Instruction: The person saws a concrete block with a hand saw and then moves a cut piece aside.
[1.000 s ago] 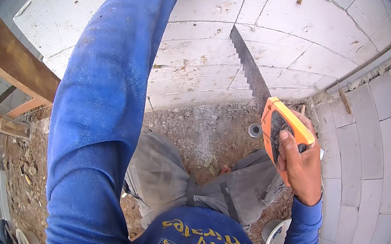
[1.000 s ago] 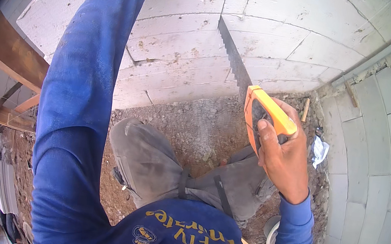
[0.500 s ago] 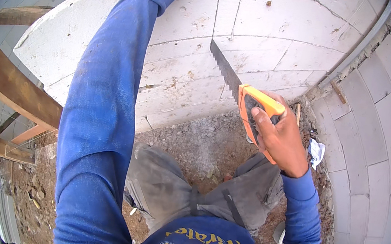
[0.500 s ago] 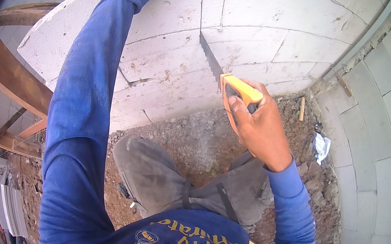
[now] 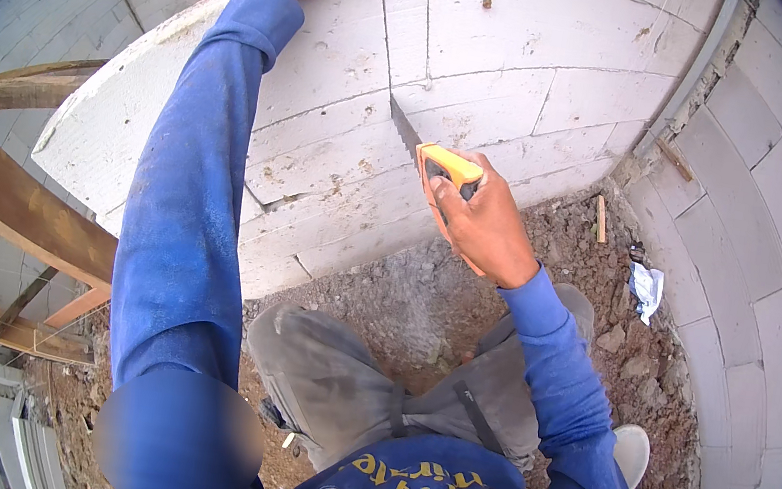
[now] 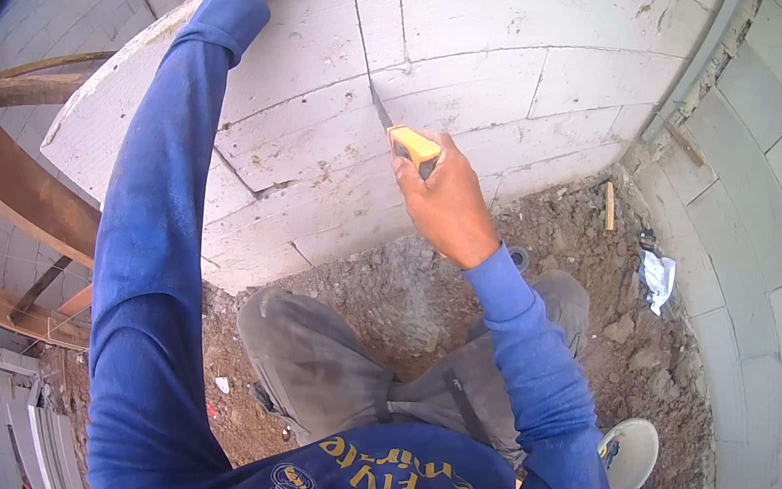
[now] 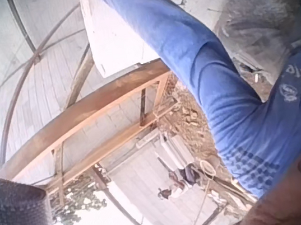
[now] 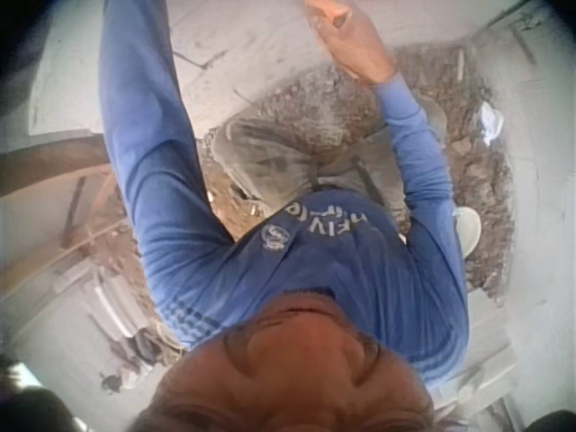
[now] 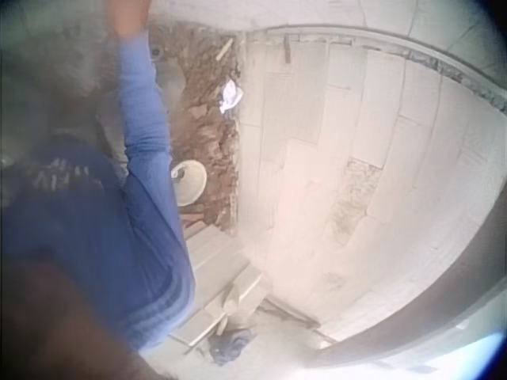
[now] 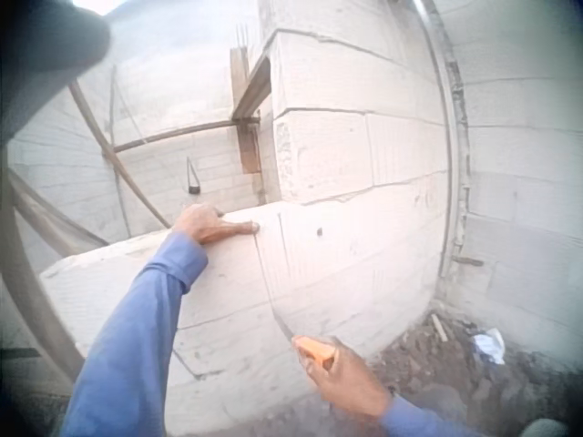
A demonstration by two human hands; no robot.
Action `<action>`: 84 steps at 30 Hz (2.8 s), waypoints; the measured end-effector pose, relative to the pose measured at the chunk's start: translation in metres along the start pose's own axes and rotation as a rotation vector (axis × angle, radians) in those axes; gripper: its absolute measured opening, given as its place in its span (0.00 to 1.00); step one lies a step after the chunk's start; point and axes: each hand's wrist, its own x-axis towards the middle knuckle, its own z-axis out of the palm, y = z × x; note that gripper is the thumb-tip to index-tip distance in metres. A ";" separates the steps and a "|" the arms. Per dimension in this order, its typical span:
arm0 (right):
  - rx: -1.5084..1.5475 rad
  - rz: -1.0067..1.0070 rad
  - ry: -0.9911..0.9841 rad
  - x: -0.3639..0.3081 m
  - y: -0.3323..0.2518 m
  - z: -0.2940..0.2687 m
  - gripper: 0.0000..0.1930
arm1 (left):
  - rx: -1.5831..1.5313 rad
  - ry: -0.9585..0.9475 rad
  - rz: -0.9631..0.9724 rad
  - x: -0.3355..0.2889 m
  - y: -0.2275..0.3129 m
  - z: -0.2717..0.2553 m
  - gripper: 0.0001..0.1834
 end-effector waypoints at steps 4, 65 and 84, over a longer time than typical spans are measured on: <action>0.072 -0.020 0.037 -0.065 -0.001 -0.012 0.22 | -0.045 -0.106 0.026 -0.002 -0.003 -0.010 0.52; -0.560 0.079 -0.168 -0.077 0.123 -0.085 0.33 | -0.524 -0.054 -0.834 -0.526 -0.007 0.054 0.61; -1.115 0.635 -1.054 0.035 0.176 0.011 0.28 | -0.654 -0.443 -1.032 -0.445 -0.019 0.026 0.53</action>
